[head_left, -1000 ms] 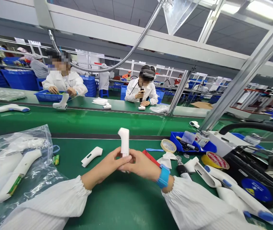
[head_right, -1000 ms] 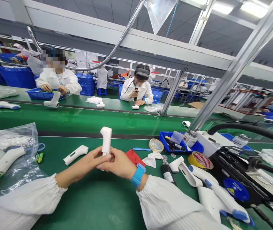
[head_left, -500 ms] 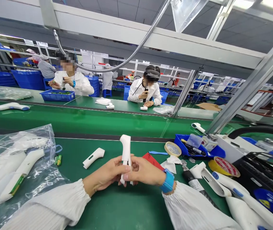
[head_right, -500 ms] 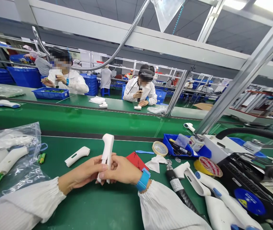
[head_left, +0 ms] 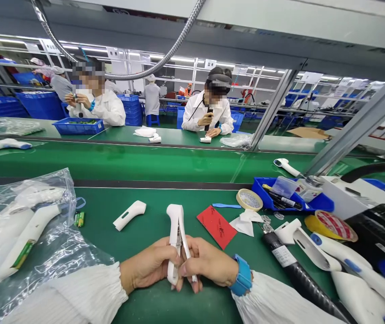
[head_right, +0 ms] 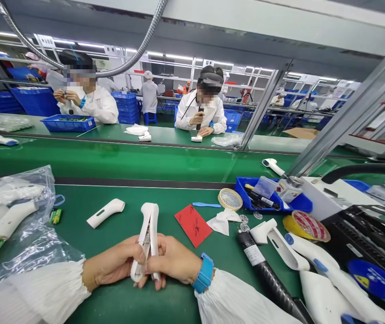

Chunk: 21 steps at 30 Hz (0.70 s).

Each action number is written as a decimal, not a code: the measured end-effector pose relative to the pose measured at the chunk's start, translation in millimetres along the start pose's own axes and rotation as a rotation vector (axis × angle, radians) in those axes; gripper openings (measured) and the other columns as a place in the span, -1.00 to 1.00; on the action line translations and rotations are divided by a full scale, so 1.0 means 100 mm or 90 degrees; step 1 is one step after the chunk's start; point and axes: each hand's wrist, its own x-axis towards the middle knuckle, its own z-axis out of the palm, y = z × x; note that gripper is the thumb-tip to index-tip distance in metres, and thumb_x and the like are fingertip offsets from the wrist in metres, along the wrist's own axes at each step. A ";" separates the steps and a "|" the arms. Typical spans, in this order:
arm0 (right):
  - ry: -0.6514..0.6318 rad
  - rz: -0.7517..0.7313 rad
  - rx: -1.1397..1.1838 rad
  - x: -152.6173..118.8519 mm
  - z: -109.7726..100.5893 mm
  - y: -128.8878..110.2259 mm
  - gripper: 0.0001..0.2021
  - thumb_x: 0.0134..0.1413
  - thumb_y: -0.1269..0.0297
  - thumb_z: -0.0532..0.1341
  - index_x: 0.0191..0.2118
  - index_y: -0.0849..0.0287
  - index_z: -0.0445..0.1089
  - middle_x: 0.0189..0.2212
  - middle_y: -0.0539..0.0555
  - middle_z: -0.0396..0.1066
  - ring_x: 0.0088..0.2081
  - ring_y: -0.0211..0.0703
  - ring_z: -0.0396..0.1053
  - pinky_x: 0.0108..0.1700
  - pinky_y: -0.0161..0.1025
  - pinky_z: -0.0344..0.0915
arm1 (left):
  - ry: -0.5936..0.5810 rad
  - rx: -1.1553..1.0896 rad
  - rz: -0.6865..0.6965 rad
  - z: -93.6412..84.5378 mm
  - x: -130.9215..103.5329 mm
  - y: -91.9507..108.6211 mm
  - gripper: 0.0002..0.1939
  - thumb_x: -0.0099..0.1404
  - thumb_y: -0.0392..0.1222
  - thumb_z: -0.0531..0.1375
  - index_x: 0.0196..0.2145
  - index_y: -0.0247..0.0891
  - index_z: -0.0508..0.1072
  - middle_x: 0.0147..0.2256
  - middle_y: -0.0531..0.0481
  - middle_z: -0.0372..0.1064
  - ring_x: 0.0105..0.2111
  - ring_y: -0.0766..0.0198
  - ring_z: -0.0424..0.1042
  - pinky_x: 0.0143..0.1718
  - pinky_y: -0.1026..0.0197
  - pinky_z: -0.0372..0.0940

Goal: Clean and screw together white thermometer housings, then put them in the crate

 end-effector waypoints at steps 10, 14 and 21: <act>0.110 -0.021 0.069 0.11 0.08 0.11 -0.64 -0.41 0.51 0.08 -0.30 0.19 0.15 -0.74 -0.17 0.28 -0.77 -0.39 0.22 -0.75 -0.51 0.12 | 0.188 -0.033 -0.001 0.01 0.05 0.00 -0.88 -0.17 -0.38 0.01 -0.62 -0.32 0.32 -0.87 0.13 0.07 -0.87 0.49 -0.07 -0.86 0.44 -0.08; 0.141 -0.064 0.076 0.11 0.13 0.08 -0.68 -0.35 0.46 0.13 -0.31 0.19 0.16 -0.70 -0.16 0.29 -0.76 -0.42 0.20 -0.73 -0.50 0.10 | 0.200 -0.033 -0.004 -0.01 0.04 0.07 -0.73 0.05 -0.13 0.05 -0.70 -0.31 0.25 -0.86 0.12 0.03 -0.85 0.49 -0.05 -0.84 0.44 -0.13; 0.268 -0.185 -0.042 0.28 0.23 0.12 -0.63 -0.02 -0.06 0.10 -0.28 0.17 0.14 -0.69 -0.16 0.16 -0.74 -0.44 0.07 -0.70 -0.43 -0.02 | 0.378 0.180 0.118 0.04 0.10 0.13 -0.35 0.12 0.36 -0.16 -0.31 -0.27 0.37 -0.78 0.15 0.15 -0.85 0.43 0.00 -0.83 0.39 -0.16</act>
